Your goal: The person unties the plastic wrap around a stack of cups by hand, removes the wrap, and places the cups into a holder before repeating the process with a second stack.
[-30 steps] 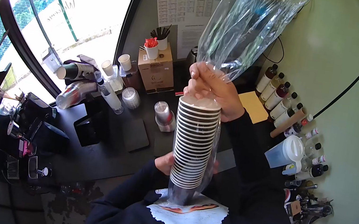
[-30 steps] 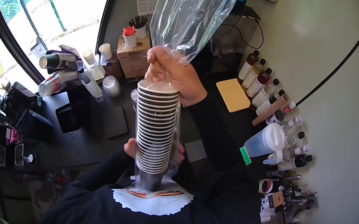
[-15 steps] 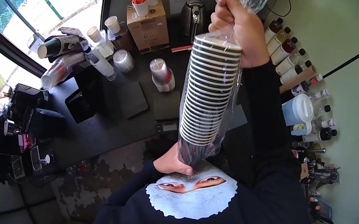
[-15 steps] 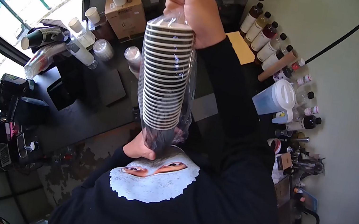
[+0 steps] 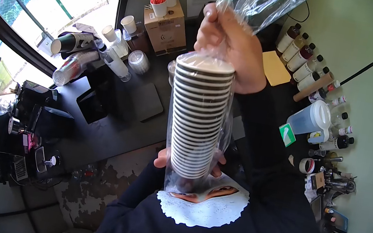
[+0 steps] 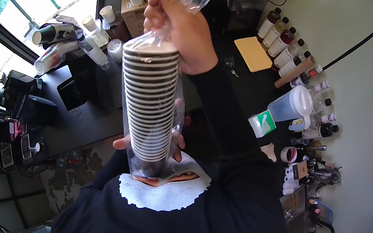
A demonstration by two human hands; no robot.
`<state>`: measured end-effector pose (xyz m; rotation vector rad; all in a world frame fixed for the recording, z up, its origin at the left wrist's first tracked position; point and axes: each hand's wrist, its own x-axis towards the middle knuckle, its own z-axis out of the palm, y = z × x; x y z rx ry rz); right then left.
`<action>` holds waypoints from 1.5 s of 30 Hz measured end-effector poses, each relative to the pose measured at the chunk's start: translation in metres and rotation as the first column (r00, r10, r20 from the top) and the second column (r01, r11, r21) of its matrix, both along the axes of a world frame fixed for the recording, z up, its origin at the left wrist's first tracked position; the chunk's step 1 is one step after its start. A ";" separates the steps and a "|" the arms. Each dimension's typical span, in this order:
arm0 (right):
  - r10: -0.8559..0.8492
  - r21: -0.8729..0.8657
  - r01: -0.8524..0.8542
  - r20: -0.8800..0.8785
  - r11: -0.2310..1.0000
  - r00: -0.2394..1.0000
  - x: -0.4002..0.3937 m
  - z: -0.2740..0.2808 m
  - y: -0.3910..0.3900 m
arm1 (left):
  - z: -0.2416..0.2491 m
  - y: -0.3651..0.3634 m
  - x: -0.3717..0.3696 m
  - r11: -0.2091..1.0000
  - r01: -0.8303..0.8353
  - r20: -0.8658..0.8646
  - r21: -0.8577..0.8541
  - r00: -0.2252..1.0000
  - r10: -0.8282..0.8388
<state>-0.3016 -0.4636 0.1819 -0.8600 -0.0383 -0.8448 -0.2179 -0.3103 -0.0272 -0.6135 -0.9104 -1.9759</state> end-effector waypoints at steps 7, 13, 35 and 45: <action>-0.155 -0.328 0.091 -0.172 0.940 0.973 0.002 0.007 0.016 | 0.005 0.022 0.044 0.967 -0.196 0.254 0.162 0.955 0.151; -0.271 -0.565 0.078 -0.266 0.822 0.925 -0.009 0.034 0.019 | 0.025 0.048 0.060 0.928 -0.244 0.312 0.281 0.938 0.152; -0.017 -0.229 -0.005 -0.093 0.973 0.995 0.139 -0.020 0.157 | 0.011 0.120 0.169 0.929 0.246 -0.189 0.275 0.962 -0.198; -0.148 -0.081 0.125 -0.426 0.989 0.892 0.151 -0.034 0.165 | -0.034 0.143 0.214 0.940 0.020 0.270 0.341 0.956 -0.118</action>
